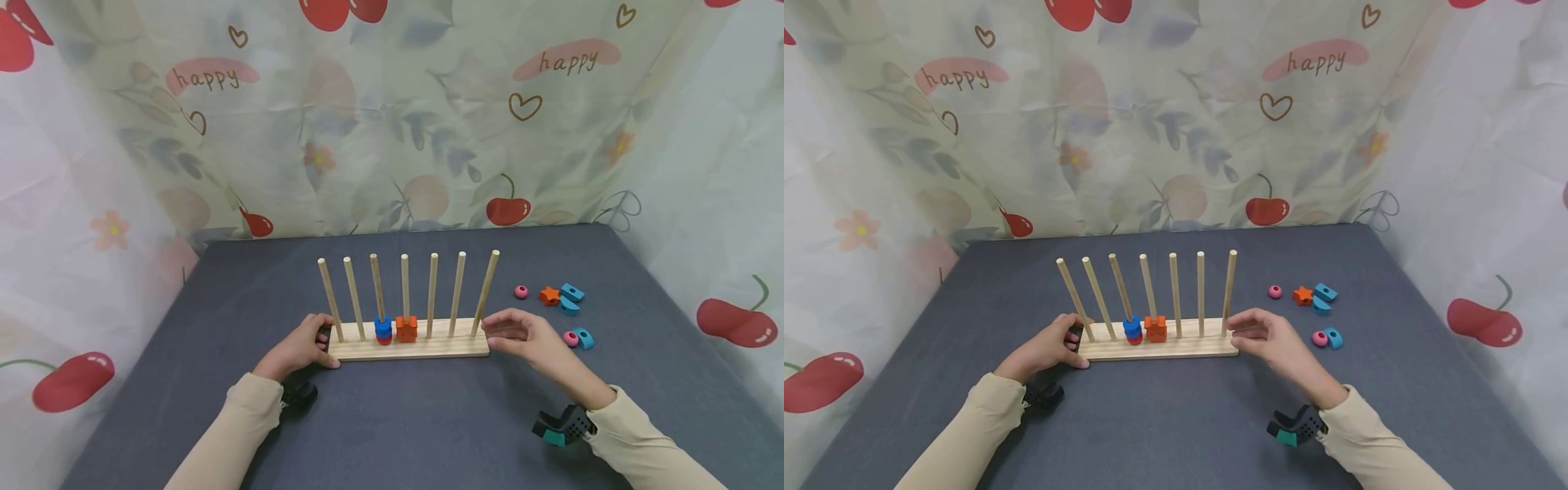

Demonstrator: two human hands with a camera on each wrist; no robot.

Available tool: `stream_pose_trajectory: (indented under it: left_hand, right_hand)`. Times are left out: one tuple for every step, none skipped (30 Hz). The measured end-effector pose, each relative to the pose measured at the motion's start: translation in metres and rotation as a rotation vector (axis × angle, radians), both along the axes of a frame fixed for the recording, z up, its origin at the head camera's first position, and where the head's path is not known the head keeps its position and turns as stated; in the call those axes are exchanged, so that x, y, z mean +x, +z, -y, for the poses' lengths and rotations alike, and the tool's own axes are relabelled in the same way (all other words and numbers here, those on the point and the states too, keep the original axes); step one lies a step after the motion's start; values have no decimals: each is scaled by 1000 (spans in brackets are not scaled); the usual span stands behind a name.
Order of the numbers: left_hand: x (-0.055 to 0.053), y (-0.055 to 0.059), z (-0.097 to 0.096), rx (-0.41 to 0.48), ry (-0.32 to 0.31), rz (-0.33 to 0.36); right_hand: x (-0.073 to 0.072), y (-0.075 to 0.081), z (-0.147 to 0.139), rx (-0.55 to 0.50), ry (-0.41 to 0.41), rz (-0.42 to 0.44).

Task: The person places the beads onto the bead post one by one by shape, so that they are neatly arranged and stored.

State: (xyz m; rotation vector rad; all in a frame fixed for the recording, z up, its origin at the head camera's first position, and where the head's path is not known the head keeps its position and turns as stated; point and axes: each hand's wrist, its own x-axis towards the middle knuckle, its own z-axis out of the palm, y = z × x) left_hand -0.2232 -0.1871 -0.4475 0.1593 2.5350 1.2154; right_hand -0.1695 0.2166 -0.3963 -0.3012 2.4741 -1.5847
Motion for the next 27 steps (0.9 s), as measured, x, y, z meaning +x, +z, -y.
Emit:
stream_pose_trajectory:
  left_hand:
    - [0, 0, 0, 0, -3, 0]
    - [0, 0, 0, 0, -3, -2]
    - [0, 1, 0, 0, -2, -2]
    - [0, 1, 0, -2, -2, -2]
    - [0, 1, 0, -2, -2, -1]
    - [0, 1, 0, -2, -1, 0]
    - [0, 1, 0, -2, -1, 1]
    - [0, 1, 0, -2, 1, 2]
    - [0, 1, 0, -1, 1, 4]
    - [0, 1, 0, -3, 1, 4]
    - [0, 1, -1, -4, 2, 5]
    - [0, 1, -1, -6, 1, 4]
    - [0, 1, -1, -7, 2, 4]
    - [1, 1, -1, -10, 2, 3]
    - [1, 1, -1, -13, 4, 2]
    - [1, 1, -1, -16, 5, -1]
    - [1, 1, -1, -19, 6, -2]
    - [1, 1, -1, -22, 6, -3]
    - [1, 1, -1, -24, 7, -4]
    - [1, 1, -1, -28, 7, -4]
    - [1, 1, -1, -29, 7, -4]
    - [0, 1, -1, -31, 7, -4]
    - [0, 1, -1, -31, 7, -4]
    - [0, 1, -1, -30, 7, -5]
    - [0, 0, -1, -29, 6, -5]
    - [0, 0, -1, -29, 5, -6]
    - [0, 0, -1, -28, 5, -7]
  right_hand:
    - [-2, 4, -5, 19, -17, 3]
    - [-4, 8, -11, 37, -32, 0]
    - [-6, 11, -17, 51, -51, -4]
    - [-8, 14, -23, 58, -70, -2]
    - [-11, 17, -29, 68, -91, -6]
    - [-14, 19, -35, 78, -112, -15]
    - [-17, 20, -41, 92, -136, -27]
    - [-21, 21, -47, 115, -162, -39]
    - [-24, 21, -53, 129, -190, -43]
    - [-28, 20, -58, 147, -219, -44]
    - [-31, 19, -64, 169, -248, -50]
    - [-35, 18, -68, 185, -270, -53]
    - [-38, 16, -73, 193, -287, -52]
    - [-41, 15, -76, 198, -298, -44]
    - [-44, 13, -79, 195, -304, -37]
    - [-47, 12, -82, 197, -307, -31]
    - [-50, 10, -84, 200, -310, -23]
    - [-53, 8, -86, 205, -310, -16]
    - [-55, 6, -87, 211, -309, -10]
    - [-58, 4, -89, 224, -309, -8]
    - [-60, 2, -90, 236, -312, -7]
    - [-62, 0, -91, 245, -315, -4]
    - [-64, -2, -92, 258, -318, 0]
    - [-67, -4, -93, 273, -321, 3]
    - [-68, -6, -94, 285, -324, 7]
    - [-70, -8, -95, 298, -325, 12]
    - [-72, -10, -96, 307, -326, 19]
